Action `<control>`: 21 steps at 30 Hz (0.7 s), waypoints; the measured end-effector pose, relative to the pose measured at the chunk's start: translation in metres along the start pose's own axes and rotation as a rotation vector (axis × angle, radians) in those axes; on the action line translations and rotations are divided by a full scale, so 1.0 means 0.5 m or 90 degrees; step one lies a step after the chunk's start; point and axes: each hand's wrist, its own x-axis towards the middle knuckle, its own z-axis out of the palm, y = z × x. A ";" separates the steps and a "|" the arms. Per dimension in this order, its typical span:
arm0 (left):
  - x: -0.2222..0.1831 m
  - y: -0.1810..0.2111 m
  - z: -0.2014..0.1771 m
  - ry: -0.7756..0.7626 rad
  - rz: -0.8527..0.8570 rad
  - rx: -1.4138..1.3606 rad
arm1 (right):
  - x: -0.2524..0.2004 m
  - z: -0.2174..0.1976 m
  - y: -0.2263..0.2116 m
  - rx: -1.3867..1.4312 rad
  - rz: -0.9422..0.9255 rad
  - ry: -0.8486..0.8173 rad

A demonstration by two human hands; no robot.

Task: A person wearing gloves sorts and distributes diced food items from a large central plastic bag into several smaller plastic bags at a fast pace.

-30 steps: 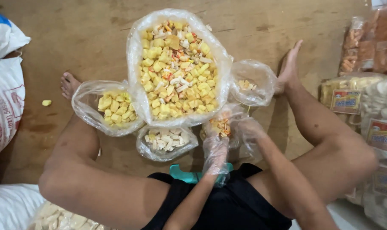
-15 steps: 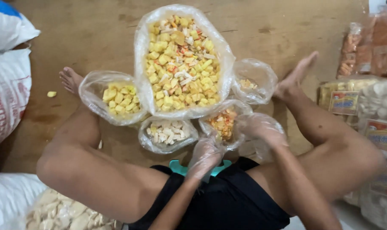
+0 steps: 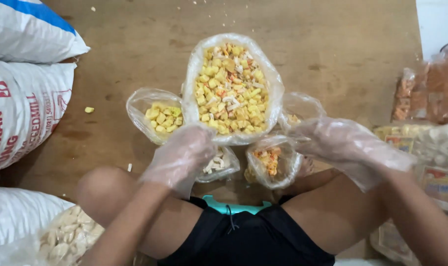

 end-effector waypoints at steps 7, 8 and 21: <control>0.287 -0.097 0.049 0.315 0.249 0.185 | 0.263 0.047 -0.087 -0.156 -0.260 0.121; 0.326 -0.114 0.062 0.391 0.306 0.232 | 0.289 0.065 -0.105 -0.084 -0.253 0.089; 0.601 -0.144 0.165 0.579 0.540 0.363 | 0.347 0.071 -0.264 0.253 -0.315 0.145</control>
